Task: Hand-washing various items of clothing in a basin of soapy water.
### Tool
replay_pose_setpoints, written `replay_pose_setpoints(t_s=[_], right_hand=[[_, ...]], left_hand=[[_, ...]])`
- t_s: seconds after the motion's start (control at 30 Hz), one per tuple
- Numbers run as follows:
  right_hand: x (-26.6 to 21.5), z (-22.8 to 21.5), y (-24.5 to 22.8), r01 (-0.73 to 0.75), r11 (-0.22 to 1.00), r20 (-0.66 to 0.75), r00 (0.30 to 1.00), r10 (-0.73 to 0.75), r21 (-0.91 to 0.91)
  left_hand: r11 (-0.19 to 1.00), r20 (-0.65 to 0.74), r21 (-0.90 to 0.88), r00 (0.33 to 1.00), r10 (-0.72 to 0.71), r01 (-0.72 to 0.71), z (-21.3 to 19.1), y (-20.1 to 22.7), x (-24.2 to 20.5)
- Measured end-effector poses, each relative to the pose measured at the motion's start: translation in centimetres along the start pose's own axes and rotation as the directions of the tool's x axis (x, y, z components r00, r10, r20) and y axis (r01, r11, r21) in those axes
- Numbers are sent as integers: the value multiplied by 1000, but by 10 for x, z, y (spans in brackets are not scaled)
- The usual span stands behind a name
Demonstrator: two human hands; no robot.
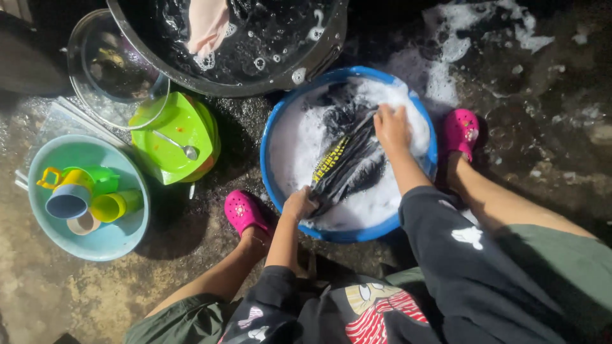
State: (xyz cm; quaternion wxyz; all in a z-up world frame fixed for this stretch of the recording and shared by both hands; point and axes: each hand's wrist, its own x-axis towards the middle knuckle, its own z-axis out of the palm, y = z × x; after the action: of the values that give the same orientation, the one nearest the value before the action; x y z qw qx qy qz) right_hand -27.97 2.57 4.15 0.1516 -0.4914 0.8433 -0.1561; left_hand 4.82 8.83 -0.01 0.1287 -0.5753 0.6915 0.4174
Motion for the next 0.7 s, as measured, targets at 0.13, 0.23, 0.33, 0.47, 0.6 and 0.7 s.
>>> replay_pose_setpoints(t_s=[0.13, 0.23, 0.33, 0.47, 0.6, 0.7], right_hand=[[-25, -2, -9, 19, 983, 10, 1000, -22, 183], [-56, 25, -7, -18, 900, -59, 997, 48, 435], [-58, 21, -34, 13, 867, -159, 984, 76, 498], [-69, 24, -60, 385, 882, -100, 923, -372, 271], [-16, 43, 19, 255, 953, 348, 919, -188, -161], [-37, 14, -34, 24, 982, 63, 997, -37, 187]], left_hand=[[951, -343, -204, 927, 153, -233, -43, 74, 47], [900, -546, -372, 838, -14, -227, -8, 103, 98], [694, -358, -703, 921, -151, -160, 26, 105, 122], [378, -416, -860, 899, -135, -341, 28, 76, 48], [338, -335, -910, 906, -260, -239, 26, 35, -3], [590, -425, -766, 890, -166, -256, 35, 29, -13]])
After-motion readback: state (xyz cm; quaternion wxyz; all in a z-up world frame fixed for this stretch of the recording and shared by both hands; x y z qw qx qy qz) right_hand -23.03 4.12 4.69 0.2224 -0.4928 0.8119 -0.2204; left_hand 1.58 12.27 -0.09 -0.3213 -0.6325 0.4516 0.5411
